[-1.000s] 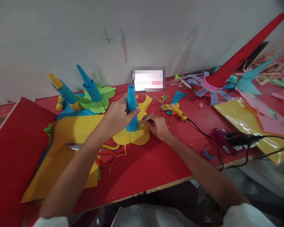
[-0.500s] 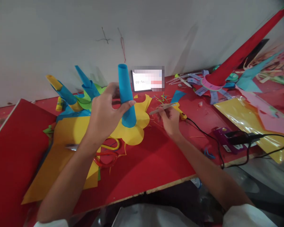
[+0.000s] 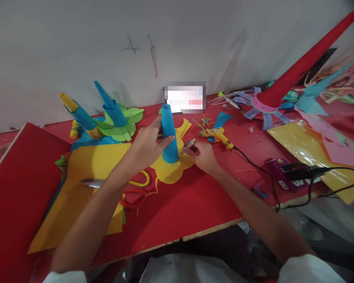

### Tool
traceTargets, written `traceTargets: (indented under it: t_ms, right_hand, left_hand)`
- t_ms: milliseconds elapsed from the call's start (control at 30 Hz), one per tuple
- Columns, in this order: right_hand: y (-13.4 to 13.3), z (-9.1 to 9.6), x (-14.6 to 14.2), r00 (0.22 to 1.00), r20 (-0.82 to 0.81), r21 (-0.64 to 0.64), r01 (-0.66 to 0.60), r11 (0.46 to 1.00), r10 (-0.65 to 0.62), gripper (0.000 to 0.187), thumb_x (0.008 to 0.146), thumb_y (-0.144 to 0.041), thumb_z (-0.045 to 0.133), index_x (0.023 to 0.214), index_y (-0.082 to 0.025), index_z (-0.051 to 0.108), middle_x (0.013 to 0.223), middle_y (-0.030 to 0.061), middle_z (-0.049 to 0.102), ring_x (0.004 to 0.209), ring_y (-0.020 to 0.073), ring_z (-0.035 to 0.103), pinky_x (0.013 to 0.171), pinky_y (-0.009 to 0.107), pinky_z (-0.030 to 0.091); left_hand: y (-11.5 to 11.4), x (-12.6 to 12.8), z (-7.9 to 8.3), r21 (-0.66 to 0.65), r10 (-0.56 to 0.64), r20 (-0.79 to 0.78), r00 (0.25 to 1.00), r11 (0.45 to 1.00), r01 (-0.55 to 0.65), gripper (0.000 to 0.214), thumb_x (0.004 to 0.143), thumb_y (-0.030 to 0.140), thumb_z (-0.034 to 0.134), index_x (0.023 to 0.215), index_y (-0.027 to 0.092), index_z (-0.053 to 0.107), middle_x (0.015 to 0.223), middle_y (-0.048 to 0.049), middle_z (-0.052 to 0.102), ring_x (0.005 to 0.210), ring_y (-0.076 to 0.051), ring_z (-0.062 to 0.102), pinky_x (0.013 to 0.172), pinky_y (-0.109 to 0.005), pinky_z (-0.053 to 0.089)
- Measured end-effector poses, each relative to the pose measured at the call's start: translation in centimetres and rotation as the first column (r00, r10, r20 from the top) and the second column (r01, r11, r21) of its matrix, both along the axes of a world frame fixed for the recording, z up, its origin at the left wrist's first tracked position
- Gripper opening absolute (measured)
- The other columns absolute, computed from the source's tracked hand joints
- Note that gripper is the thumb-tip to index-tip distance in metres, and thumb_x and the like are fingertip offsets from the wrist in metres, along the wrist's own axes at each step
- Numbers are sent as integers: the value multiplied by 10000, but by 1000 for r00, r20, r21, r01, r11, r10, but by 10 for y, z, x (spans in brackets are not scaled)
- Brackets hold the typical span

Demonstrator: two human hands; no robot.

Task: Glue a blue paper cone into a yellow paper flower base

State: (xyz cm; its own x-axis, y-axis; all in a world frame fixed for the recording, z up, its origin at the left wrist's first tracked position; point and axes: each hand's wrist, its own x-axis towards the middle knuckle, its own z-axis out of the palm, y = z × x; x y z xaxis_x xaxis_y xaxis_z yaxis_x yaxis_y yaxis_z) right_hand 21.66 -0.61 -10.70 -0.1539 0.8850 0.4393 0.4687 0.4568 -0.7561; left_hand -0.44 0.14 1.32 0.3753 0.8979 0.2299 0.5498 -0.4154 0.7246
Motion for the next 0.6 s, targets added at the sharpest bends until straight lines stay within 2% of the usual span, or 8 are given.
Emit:
traceTargets:
  t_ms: [200, 367, 600]
  right_hand:
    - [-2, -3, -5, 985, 85, -85, -145, 986, 152, 430, 1044, -593, 550, 849, -234, 683, 746, 27, 741, 629, 176, 655, 615, 285, 451]
    - [-1, -5, -3, 990, 94, -52, -101, 994, 105, 410, 1038, -571, 569, 837, -230, 674, 725, 25, 724, 617, 170, 628, 609, 280, 433]
    - [1, -12, -4, 993, 92, -66, -64, 996, 70, 326, 1030, -507, 614, 870, -232, 685, 732, 21, 725, 634, 181, 640, 620, 283, 443]
  left_hand:
    - [0, 0, 0, -11, 3, 21, 1000, 1000, -3, 185, 934, 352, 694, 1049, 223, 627, 986, -62, 772, 940, -248, 770, 851, -400, 659]
    - [-1, 2, 2, -17, 12, 14, 1000, 1000, -12, 170, 931, 326, 686, 1048, 220, 623, 977, -60, 775, 936, -250, 775, 854, -403, 659]
    - [-2, 4, 4, -27, 4, 28, 1000, 1000, -4, 210, 920, 375, 693, 1033, 220, 607, 978, -59, 783, 929, -253, 780, 855, -416, 666]
